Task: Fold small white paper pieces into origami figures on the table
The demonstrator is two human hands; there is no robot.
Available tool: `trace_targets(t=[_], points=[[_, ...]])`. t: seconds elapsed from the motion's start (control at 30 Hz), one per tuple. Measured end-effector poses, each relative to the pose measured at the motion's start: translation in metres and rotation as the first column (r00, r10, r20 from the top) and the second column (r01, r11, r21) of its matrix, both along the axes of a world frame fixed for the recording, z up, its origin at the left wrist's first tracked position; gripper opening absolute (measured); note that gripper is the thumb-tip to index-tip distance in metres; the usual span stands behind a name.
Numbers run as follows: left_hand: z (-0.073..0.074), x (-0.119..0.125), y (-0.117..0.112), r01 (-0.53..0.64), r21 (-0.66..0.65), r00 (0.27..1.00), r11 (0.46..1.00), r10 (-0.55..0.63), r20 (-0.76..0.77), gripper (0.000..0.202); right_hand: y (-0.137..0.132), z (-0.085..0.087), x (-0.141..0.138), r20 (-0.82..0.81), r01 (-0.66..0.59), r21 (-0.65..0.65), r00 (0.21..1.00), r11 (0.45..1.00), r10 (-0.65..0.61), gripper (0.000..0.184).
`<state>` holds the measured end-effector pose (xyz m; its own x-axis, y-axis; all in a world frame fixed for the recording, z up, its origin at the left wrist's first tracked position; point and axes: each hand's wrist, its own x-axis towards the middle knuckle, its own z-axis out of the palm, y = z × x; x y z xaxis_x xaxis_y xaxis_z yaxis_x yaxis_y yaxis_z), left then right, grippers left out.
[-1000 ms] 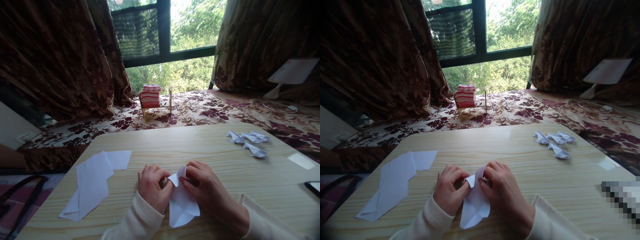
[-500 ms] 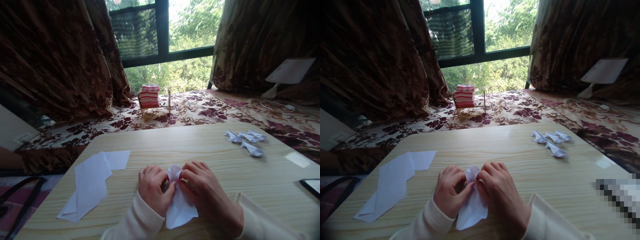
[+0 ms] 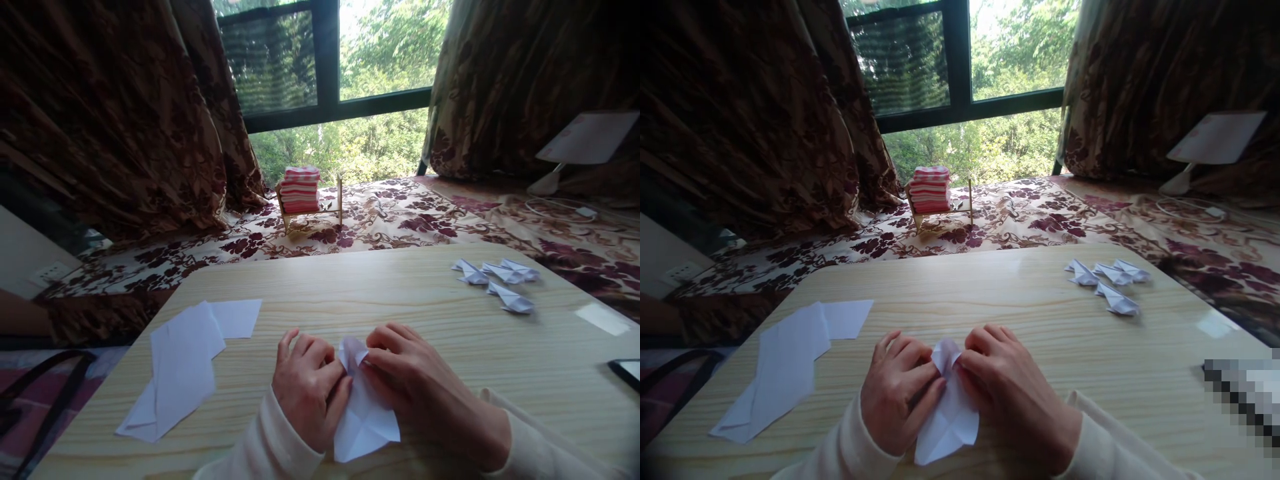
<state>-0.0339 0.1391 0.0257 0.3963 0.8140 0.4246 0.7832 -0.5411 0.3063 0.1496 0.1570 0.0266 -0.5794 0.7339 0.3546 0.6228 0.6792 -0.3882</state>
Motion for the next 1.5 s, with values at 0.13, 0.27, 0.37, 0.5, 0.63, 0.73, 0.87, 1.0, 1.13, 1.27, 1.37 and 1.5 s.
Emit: trace_targets(t=[0.13, 0.27, 0.37, 0.5, 0.63, 0.73, 0.87, 1.0, 1.13, 1.27, 1.37, 1.5], points=[[0.000, 0.001, -0.001, -0.002, -0.001, 1.000, 1.000, 0.002, 0.011, 0.014, -0.001, 0.005, 0.003, 0.045, -0.039, 0.035, 0.998, 0.999, 0.037, 0.014], [-0.002, 0.001, -0.002, -0.009, 0.020, 1.000, 1.000, 0.009, 0.021, 0.013, -0.001, 0.007, 0.004, 0.073, -0.074, 0.048, 0.995, 0.996, 0.070, 0.011], [-0.003, 0.002, -0.002, -0.004, 0.037, 1.000, 0.999, 0.004, 0.008, 0.015, -0.001, 0.009, 0.004, 0.104, -0.083, 0.028, 0.991, 0.996, 0.080, 0.010], [-0.003, 0.002, -0.001, 0.028, 0.052, 1.000, 0.998, -0.027, -0.008, 0.015, -0.001, 0.012, 0.004, 0.146, -0.086, 0.022, 0.986, 0.996, 0.082, 0.012], [-0.001, -0.002, 0.000, 0.079, 0.038, 0.996, 0.996, -0.078, -0.039, 0.013, -0.001, 0.012, 0.004, 0.189, -0.102, 0.031, 0.977, 0.994, 0.095, 0.012], [-0.002, -0.005, 0.001, 0.104, 0.034, 0.994, 0.994, -0.102, -0.048, 0.013, 0.000, 0.011, 0.002, 0.224, -0.119, 0.067, 0.969, 0.991, 0.101, 0.010], [-0.003, -0.005, 0.000, 0.112, 0.034, 0.992, 0.993, -0.110, -0.061, 0.016, 0.000, 0.006, -0.001, 0.253, -0.148, 0.179, 0.962, 0.973, 0.100, 0.005], [-0.001, -0.004, -0.001, 0.104, 0.032, 0.993, 0.994, -0.102, -0.059, 0.017, 0.000, 0.004, -0.003, 0.241, -0.149, 0.224, 0.966, 0.963, 0.093, 0.009], [0.002, -0.006, -0.009, 0.086, 0.018, 0.996, 0.996, -0.085, -0.032, 0.018, -0.003, 0.006, -0.002, 0.250, -0.106, 0.177, 0.966, 0.978, 0.059, 0.005], [0.003, -0.010, -0.019, 0.111, 0.043, 0.994, 0.993, -0.111, -0.014, 0.025, -0.003, 0.008, -0.001, 0.255, -0.092, 0.116, 0.965, 0.989, 0.060, 0.005], [0.002, -0.011, -0.021, 0.114, 0.042, 0.993, 0.993, -0.113, -0.032, 0.028, -0.003, 0.010, 0.000, 0.255, -0.101, 0.118, 0.964, 0.988, 0.068, 0.005], [0.001, -0.008, -0.020, 0.120, 0.028, 0.993, 0.992, -0.120, -0.012, 0.029, -0.004, 0.013, 0.001, 0.258, -0.131, 0.099, 0.961, 0.986, 0.102, 0.014]])
